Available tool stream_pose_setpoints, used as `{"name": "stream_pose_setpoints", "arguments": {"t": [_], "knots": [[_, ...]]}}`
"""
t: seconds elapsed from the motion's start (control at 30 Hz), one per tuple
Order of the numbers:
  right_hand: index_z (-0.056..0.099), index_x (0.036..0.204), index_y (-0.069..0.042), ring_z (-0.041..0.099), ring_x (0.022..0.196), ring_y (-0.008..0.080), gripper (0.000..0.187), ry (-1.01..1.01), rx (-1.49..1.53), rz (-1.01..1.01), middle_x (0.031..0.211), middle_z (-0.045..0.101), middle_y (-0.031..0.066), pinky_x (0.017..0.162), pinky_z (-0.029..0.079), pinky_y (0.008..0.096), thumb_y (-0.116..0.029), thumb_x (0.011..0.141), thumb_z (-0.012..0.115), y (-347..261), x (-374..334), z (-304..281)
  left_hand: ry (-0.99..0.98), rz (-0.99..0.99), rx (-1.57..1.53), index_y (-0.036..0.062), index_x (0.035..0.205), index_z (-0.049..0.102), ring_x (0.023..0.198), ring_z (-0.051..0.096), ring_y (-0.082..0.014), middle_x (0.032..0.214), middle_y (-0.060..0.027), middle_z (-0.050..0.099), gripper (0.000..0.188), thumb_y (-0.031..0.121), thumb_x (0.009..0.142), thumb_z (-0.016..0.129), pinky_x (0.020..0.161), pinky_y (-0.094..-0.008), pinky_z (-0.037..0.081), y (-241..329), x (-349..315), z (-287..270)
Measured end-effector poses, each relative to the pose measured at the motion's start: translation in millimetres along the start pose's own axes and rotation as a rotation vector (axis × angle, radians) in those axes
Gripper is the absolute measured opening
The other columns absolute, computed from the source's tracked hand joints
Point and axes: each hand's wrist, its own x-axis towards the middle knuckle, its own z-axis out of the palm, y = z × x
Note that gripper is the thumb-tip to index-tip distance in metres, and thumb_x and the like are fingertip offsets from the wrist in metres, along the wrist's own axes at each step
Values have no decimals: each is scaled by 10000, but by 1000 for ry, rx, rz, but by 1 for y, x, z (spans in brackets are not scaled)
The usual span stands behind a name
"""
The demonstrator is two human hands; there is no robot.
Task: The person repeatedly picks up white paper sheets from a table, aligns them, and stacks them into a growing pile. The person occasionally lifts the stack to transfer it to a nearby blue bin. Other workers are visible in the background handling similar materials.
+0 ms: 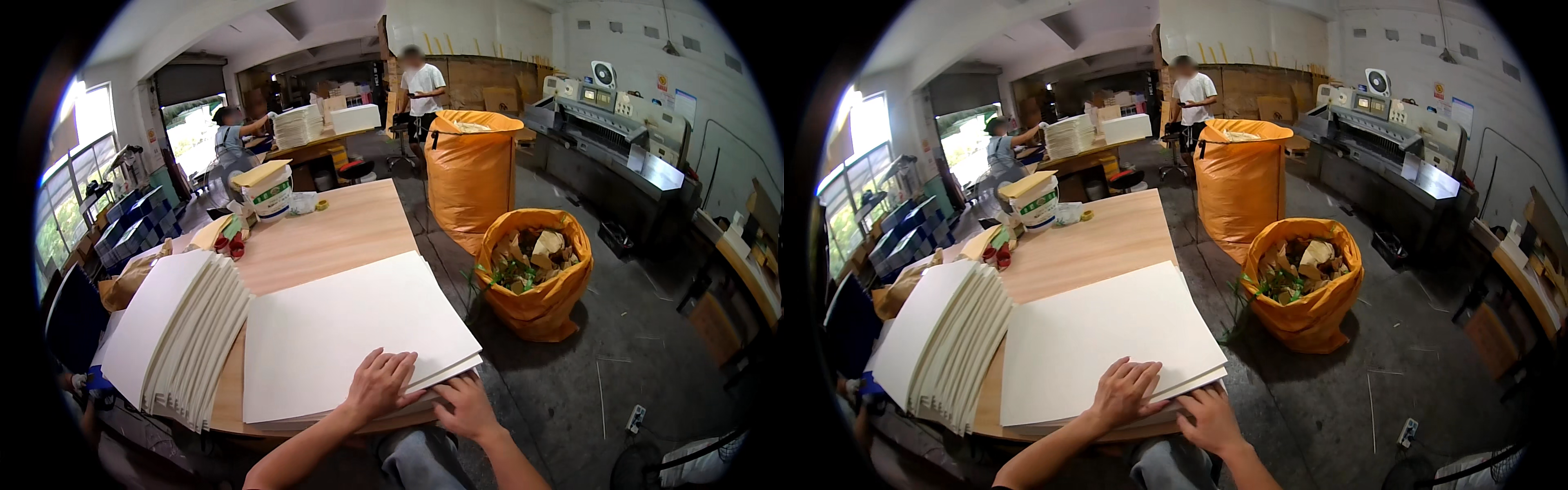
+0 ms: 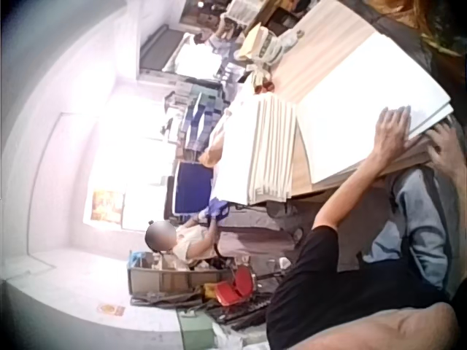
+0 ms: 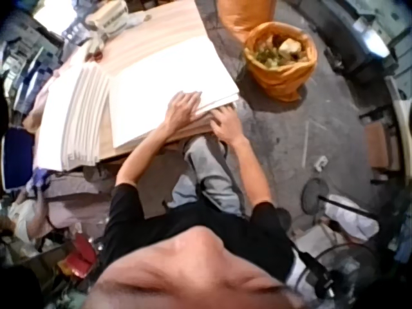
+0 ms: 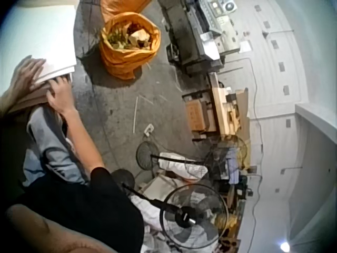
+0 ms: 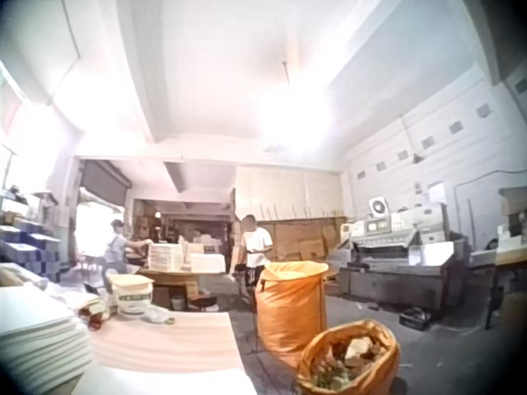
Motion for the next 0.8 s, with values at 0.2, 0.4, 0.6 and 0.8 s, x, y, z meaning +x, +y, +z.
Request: {"name": "stream_pose_setpoints", "arguments": {"t": [0.2,0.4,0.6,0.8], "knots": [[619,917,-19,648,909,389,330,241,-10,635,962,678,189,782,521,464,-347,906,653,16,-19,-36,-21,-42,-90,-1,1392,480,956,649,-333,1280,-191,609,764,452,828,726,925,-407,517,5,3,-6],[605,942,25,654,831,425,462,-278,-81,662,851,671,242,734,505,480,-435,926,637,9,29,-68,-327,-25,-159,229,1511,370,824,694,-364,1482,-237,439,636,283,931,624,713,-434,573,-3,31,-38],[473,806,3,633,657,358,414,146,137,492,693,588,195,628,490,470,-329,900,700,2,49,-22,-321,59,-241,426,1371,529,832,711,-365,1509,-233,411,512,163,932,556,707,-424,584,-23,30,-36],[491,784,-54,609,561,135,270,229,624,560,659,592,57,512,502,289,-217,964,611,13,52,-14,-210,25,-293,410,1284,602,838,712,-346,1453,-184,494,403,209,935,583,687,-400,582,-23,24,-32]]}}
